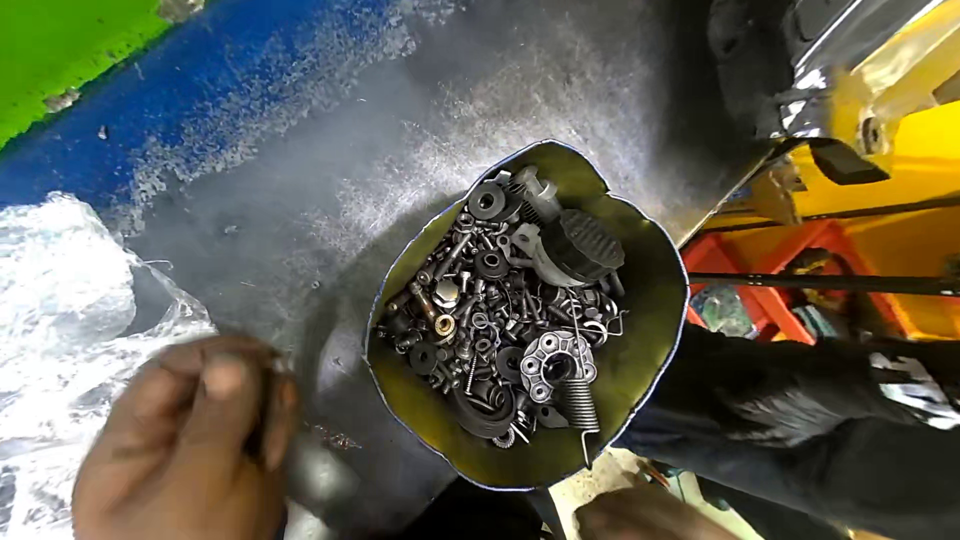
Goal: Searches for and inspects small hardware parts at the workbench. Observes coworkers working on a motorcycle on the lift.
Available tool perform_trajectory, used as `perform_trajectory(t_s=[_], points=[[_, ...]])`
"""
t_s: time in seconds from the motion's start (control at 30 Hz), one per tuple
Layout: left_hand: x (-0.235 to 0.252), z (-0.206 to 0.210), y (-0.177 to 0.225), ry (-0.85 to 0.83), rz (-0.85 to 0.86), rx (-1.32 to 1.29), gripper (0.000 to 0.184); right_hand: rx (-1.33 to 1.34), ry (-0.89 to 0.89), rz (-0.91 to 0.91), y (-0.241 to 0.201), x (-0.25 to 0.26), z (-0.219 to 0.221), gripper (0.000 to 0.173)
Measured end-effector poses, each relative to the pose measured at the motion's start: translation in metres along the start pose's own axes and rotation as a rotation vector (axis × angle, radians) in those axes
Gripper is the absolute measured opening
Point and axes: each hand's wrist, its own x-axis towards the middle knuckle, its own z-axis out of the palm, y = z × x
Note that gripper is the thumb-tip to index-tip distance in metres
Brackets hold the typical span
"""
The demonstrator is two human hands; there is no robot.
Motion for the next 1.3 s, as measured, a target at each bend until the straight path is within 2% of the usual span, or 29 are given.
perform_trajectory(t_s=[0.03, 0.13, 0.2, 0.33, 0.43, 0.57, 0.93, 1.13, 1.2, 1.3], points=[[0.017, 0.002, -0.006, 0.058, 0.042, -0.005, 0.018, 0.01, 0.075, 0.032, 0.004, 0.003, -0.004, 0.022], [0.063, 0.016, -0.01, 0.073, 0.12, 0.01, 0.018, 0.097, 0.285, 0.099, 0.013, 0.023, -0.013, 0.018], [0.093, 0.031, -0.007, 0.08, 0.144, 0.001, 0.017, 0.134, 0.399, 0.128, 0.019, 0.039, -0.013, 0.024], [0.155, 0.071, -0.008, 0.079, 0.175, -0.048, 0.017, 0.185, 0.571, 0.239, 0.032, 0.068, 0.008, 0.052], [0.19, 0.098, -0.026, 0.013, 0.199, -0.019, 0.016, 0.184, 0.663, 0.352, 0.035, 0.074, 0.027, 0.046], [0.199, 0.112, -0.044, -0.103, 0.314, 0.143, 0.015, 0.182, 0.701, 0.276, 0.042, 0.073, 0.033, 0.038], [0.202, 0.112, -0.046, -0.104, 0.316, 0.027, 0.018, 0.23, 0.705, 0.209, 0.05, 0.071, 0.033, 0.036], [0.217, 0.129, -0.026, -0.081, 0.179, -0.007, 0.024, 0.226, 0.676, 0.204, 0.053, 0.068, 0.029, 0.035], [0.226, 0.14, -0.028, -0.11, 0.204, -0.001, 0.025, 0.166, 0.631, 0.204, 0.052, 0.067, 0.023, 0.039], [0.231, 0.145, -0.039, -0.185, 0.306, 0.13, 0.019, -0.1, 0.622, 0.124, 0.043, 0.065, 0.009, 0.046]])
